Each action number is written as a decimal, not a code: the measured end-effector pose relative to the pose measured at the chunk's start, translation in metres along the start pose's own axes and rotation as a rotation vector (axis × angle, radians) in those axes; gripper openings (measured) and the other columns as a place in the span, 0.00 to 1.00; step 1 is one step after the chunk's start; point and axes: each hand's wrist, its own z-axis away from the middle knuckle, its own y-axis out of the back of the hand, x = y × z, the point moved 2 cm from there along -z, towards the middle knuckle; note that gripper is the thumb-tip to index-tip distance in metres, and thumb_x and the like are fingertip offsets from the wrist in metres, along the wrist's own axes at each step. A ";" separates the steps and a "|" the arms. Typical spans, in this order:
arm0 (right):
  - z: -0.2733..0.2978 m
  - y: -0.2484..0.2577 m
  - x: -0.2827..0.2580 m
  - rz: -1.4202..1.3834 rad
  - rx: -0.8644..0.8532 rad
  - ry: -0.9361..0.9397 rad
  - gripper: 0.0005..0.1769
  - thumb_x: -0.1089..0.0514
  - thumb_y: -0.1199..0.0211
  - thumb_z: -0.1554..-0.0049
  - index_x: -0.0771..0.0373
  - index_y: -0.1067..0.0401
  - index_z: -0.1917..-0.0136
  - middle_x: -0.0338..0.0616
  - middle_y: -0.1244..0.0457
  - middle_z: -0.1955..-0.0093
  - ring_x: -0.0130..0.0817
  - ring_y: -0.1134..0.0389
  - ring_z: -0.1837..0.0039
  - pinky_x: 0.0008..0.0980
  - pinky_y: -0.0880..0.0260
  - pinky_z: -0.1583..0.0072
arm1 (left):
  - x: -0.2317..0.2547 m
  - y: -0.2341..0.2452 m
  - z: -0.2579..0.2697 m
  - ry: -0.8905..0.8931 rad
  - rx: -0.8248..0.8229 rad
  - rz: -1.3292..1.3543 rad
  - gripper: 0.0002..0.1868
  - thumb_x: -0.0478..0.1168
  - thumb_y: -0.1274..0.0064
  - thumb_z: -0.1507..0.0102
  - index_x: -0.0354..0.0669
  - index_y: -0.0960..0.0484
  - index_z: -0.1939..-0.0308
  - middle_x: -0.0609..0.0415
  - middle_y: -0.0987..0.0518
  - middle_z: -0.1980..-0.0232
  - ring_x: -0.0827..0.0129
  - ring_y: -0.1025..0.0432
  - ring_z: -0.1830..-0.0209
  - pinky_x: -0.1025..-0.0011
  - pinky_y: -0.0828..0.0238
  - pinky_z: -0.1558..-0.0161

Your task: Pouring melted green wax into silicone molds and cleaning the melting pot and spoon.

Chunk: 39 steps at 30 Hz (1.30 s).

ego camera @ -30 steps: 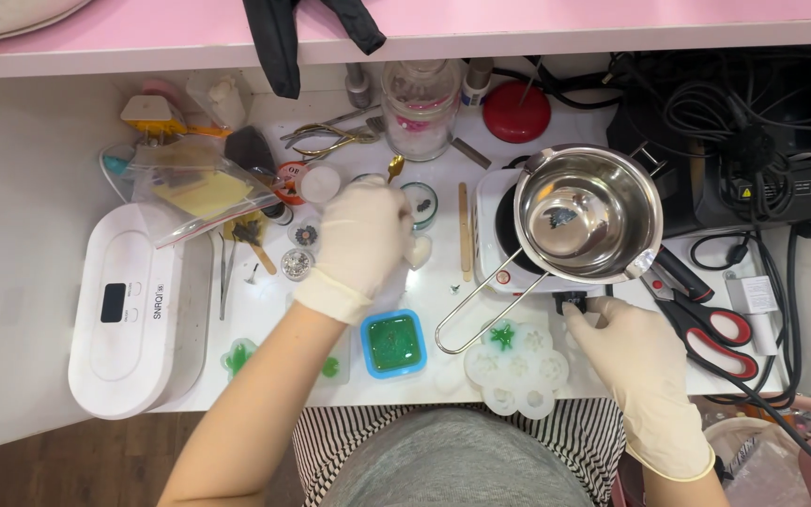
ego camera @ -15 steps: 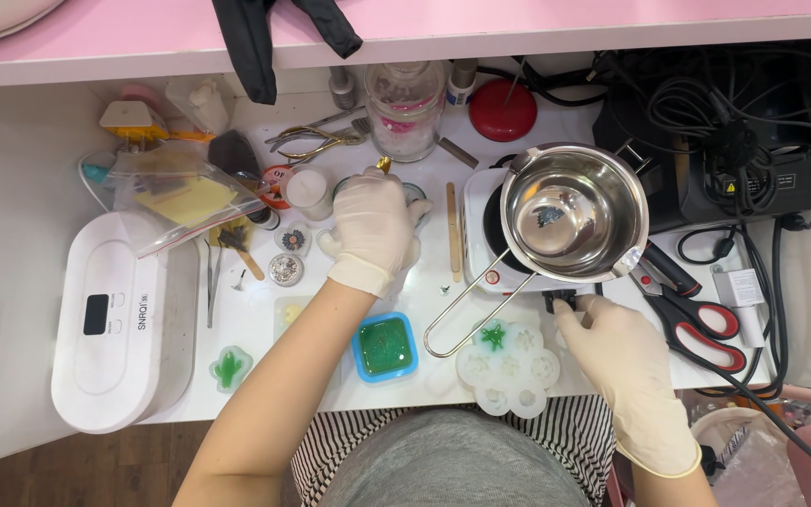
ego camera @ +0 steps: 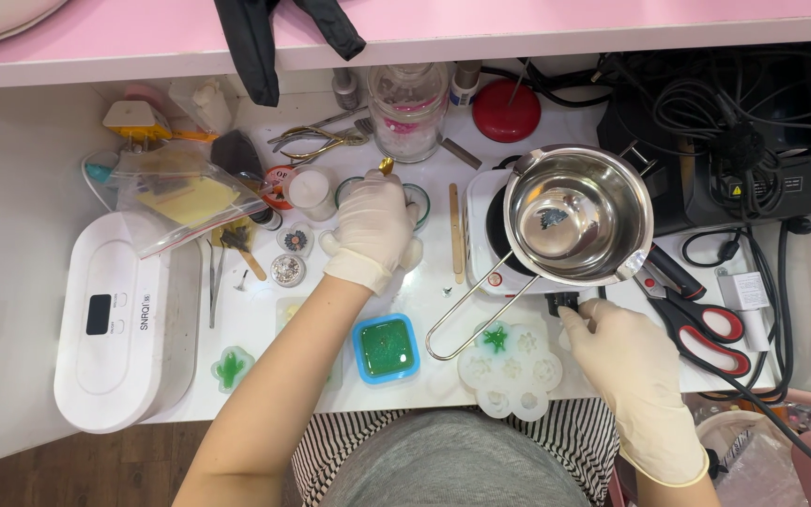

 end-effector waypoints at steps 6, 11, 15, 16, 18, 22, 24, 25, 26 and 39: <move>0.011 0.042 -0.016 -0.060 -0.193 -0.156 0.28 0.34 0.41 0.46 0.43 0.21 0.37 0.53 0.26 0.55 0.50 0.25 0.47 0.45 0.26 0.42 | -0.004 -0.007 0.008 -0.033 0.068 0.053 0.12 0.42 0.41 0.45 0.35 0.17 0.67 0.38 0.20 0.58 0.45 0.24 0.59 0.52 0.27 0.58; 0.003 0.013 0.001 -0.052 -0.128 -0.032 0.29 0.38 0.41 0.47 0.46 0.23 0.35 0.52 0.27 0.52 0.50 0.26 0.46 0.45 0.27 0.42 | 0.010 0.040 0.014 -0.017 0.033 0.116 0.12 0.45 0.41 0.43 0.37 0.18 0.68 0.39 0.21 0.59 0.45 0.24 0.61 0.51 0.28 0.58; 0.001 0.022 -0.002 -0.059 -0.230 -0.074 0.28 0.39 0.43 0.44 0.47 0.23 0.34 0.54 0.27 0.53 0.49 0.25 0.47 0.42 0.26 0.42 | 0.046 0.096 0.025 -0.145 0.123 0.301 0.10 0.44 0.41 0.40 0.40 0.19 0.67 0.43 0.21 0.59 0.47 0.25 0.60 0.52 0.29 0.56; 0.006 0.028 -0.003 -0.060 -0.228 -0.075 0.28 0.39 0.43 0.44 0.47 0.23 0.34 0.54 0.27 0.53 0.49 0.25 0.47 0.42 0.26 0.42 | 0.057 0.105 0.025 -0.147 0.124 0.302 0.10 0.44 0.41 0.40 0.40 0.19 0.67 0.43 0.21 0.59 0.47 0.25 0.60 0.52 0.29 0.56; 0.015 0.039 -0.005 -0.150 -0.153 -0.076 0.27 0.39 0.42 0.45 0.43 0.24 0.35 0.52 0.27 0.54 0.49 0.25 0.48 0.43 0.27 0.43 | 0.083 0.125 0.028 -0.355 0.125 0.516 0.08 0.43 0.41 0.38 0.42 0.20 0.64 0.47 0.23 0.60 0.51 0.26 0.54 0.55 0.29 0.51; 0.010 0.026 -0.003 -0.094 -0.172 -0.014 0.29 0.38 0.44 0.45 0.47 0.26 0.33 0.56 0.28 0.54 0.51 0.25 0.49 0.43 0.26 0.43 | 0.122 0.110 0.016 -0.437 0.032 0.562 0.08 0.43 0.38 0.41 0.46 0.19 0.65 0.50 0.25 0.60 0.54 0.27 0.52 0.57 0.29 0.52; 0.005 0.019 -0.004 0.056 -0.238 0.025 0.25 0.40 0.43 0.42 0.52 0.23 0.37 0.54 0.28 0.53 0.52 0.27 0.47 0.47 0.28 0.44 | 0.134 0.093 0.008 -0.558 0.034 0.453 0.08 0.42 0.37 0.46 0.47 0.18 0.65 0.48 0.26 0.57 0.52 0.28 0.53 0.57 0.29 0.54; 0.005 0.019 -0.001 0.057 -0.238 0.026 0.25 0.40 0.43 0.42 0.52 0.23 0.37 0.54 0.28 0.53 0.52 0.27 0.47 0.47 0.28 0.44 | 0.136 0.089 0.006 -0.557 0.034 0.452 0.08 0.42 0.37 0.46 0.47 0.18 0.65 0.48 0.26 0.57 0.52 0.28 0.53 0.57 0.29 0.54; 0.005 0.019 0.001 -0.015 -0.230 0.033 0.29 0.40 0.42 0.44 0.51 0.28 0.33 0.53 0.28 0.55 0.52 0.26 0.49 0.46 0.27 0.45 | 0.138 0.086 0.004 -0.567 0.022 0.424 0.10 0.42 0.36 0.48 0.46 0.17 0.64 0.48 0.25 0.57 0.52 0.28 0.53 0.57 0.29 0.54; 0.015 0.014 -0.019 0.029 -0.066 0.046 0.28 0.33 0.40 0.46 0.59 0.20 0.54 0.53 0.29 0.61 0.52 0.26 0.53 0.46 0.26 0.49 | 0.096 0.128 0.036 -0.359 0.094 0.634 0.09 0.44 0.42 0.36 0.43 0.15 0.59 0.52 0.23 0.58 0.57 0.27 0.53 0.63 0.32 0.49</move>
